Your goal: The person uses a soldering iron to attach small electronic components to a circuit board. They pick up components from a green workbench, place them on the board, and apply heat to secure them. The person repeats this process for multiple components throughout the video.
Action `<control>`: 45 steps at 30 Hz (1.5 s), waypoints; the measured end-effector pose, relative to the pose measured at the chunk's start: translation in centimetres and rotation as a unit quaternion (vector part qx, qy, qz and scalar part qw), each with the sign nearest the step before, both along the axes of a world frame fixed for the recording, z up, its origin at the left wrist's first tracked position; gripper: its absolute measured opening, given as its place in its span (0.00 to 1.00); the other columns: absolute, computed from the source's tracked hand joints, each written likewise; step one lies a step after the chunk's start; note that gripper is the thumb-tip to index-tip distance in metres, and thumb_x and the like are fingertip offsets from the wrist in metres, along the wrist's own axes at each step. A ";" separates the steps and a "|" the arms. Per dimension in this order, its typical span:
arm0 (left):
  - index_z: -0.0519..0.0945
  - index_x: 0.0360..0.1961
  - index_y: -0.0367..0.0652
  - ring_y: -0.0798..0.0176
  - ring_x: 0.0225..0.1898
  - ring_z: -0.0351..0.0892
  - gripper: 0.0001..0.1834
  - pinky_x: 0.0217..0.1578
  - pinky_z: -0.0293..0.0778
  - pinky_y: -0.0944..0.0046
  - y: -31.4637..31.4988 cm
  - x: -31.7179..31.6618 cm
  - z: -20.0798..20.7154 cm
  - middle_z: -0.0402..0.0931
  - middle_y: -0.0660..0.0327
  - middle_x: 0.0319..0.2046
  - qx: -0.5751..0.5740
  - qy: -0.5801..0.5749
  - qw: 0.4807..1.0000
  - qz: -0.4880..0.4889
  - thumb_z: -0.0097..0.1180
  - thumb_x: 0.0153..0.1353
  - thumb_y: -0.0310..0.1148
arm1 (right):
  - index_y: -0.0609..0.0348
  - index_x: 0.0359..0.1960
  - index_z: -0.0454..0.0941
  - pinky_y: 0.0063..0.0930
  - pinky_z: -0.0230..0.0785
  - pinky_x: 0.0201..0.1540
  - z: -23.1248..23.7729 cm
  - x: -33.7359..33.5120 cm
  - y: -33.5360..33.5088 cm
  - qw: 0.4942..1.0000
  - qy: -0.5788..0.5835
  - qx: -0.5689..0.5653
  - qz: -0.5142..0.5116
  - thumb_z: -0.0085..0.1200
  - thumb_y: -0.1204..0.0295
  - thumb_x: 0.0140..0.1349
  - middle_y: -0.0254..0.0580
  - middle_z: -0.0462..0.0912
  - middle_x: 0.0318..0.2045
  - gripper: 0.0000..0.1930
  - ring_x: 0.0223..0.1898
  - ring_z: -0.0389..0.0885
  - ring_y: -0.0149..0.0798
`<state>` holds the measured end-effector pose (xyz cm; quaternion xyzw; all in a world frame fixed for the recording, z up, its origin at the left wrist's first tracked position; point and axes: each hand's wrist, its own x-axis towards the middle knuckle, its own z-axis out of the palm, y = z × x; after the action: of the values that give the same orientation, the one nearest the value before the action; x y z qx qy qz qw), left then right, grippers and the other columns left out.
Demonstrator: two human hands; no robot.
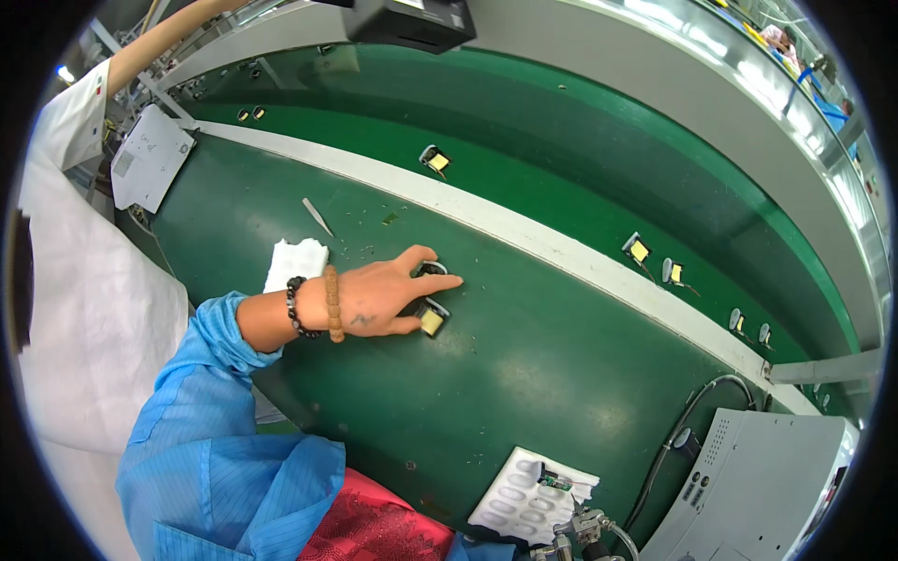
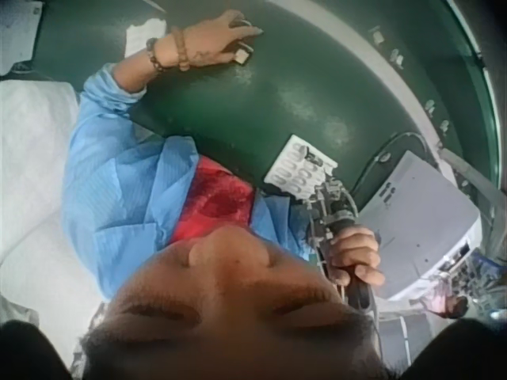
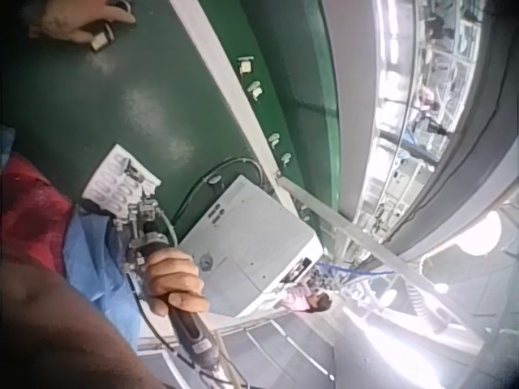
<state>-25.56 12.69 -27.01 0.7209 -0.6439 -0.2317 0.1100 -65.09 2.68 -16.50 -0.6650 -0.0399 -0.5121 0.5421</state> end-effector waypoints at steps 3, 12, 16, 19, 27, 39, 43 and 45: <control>0.63 0.69 0.43 0.34 0.52 0.75 0.43 0.58 0.71 0.47 -0.8 2.8 2.1 0.57 0.36 0.66 -0.030 -0.042 0.998 -0.024 0.66 0.58 0.51 | 0.58 0.43 0.64 0.24 0.68 0.21 0.0 -0.6 -0.5 1.000 -0.001 0.002 0.008 0.57 0.66 0.67 0.35 0.70 0.21 0.15 0.19 0.70 0.31; 0.81 0.47 0.37 0.46 0.49 0.78 0.24 0.50 0.74 0.52 -10.3 18.0 -6.3 0.79 0.43 0.44 -0.108 -0.114 0.939 0.305 0.60 0.62 0.49 | 0.59 0.45 0.64 0.26 0.69 0.21 -0.3 -0.7 -0.6 1.000 -0.005 -0.005 0.029 0.57 0.67 0.67 0.37 0.71 0.23 0.15 0.19 0.70 0.32; 0.84 0.36 0.40 0.47 0.43 0.82 0.12 0.47 0.76 0.55 -12.6 17.8 -7.1 0.83 0.51 0.37 -0.070 -0.131 0.958 0.246 0.61 0.60 0.39 | 0.60 0.45 0.64 0.27 0.70 0.22 0.3 -1.1 -1.0 0.997 0.030 -0.022 0.061 0.56 0.68 0.68 0.38 0.71 0.23 0.14 0.20 0.71 0.34; 0.83 0.36 0.39 0.49 0.41 0.83 0.09 0.45 0.77 0.56 -13.5 15.8 -5.5 0.83 0.52 0.35 -0.134 -0.085 0.955 0.251 0.60 0.60 0.35 | 0.61 0.48 0.65 0.29 0.71 0.24 0.5 -2.1 -1.7 0.994 0.044 -0.022 0.100 0.55 0.69 0.68 0.40 0.72 0.23 0.15 0.21 0.73 0.36; 0.84 0.39 0.40 0.48 0.43 0.81 0.16 0.46 0.76 0.55 -9.5 8.4 -5.0 0.82 0.48 0.39 -0.117 -0.077 0.977 0.162 0.58 0.62 0.43 | 0.60 0.50 0.65 0.33 0.72 0.26 1.1 -2.6 -1.0 0.994 0.059 -0.010 0.094 0.54 0.70 0.68 0.42 0.73 0.24 0.15 0.22 0.74 0.38; 0.49 0.75 0.50 0.35 0.61 0.72 0.44 0.62 0.65 0.45 13.9 32.9 1.9 0.70 0.35 0.60 -0.060 -0.116 0.779 0.613 0.47 0.65 0.61 | 0.62 0.51 0.65 0.34 0.71 0.25 2.9 -3.7 -2.2 0.989 0.054 -0.011 0.139 0.55 0.70 0.68 0.43 0.72 0.24 0.16 0.21 0.73 0.39; 0.47 0.76 0.53 0.50 0.35 0.84 0.45 0.38 0.81 0.53 10.5 31.1 -0.1 0.78 0.42 0.53 -0.036 -0.053 0.821 0.568 0.44 0.66 0.64 | 0.62 0.51 0.65 0.33 0.71 0.25 2.7 -3.6 -1.6 0.990 0.077 -0.037 0.111 0.56 0.70 0.68 0.41 0.72 0.24 0.17 0.21 0.73 0.37; 0.48 0.76 0.55 0.56 0.28 0.82 0.45 0.30 0.79 0.59 11.4 31.8 -0.3 0.81 0.47 0.48 -0.013 -0.013 0.801 0.598 0.44 0.66 0.65 | 0.61 0.50 0.65 0.32 0.71 0.24 3.1 -2.6 -1.9 0.990 0.068 -0.035 0.121 0.57 0.69 0.68 0.39 0.72 0.24 0.17 0.20 0.73 0.35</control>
<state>6.24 24.07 -27.33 0.9643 -0.0893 -0.1018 0.2277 -67.69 0.82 -13.45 -0.7070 -0.1011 -0.3945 0.5781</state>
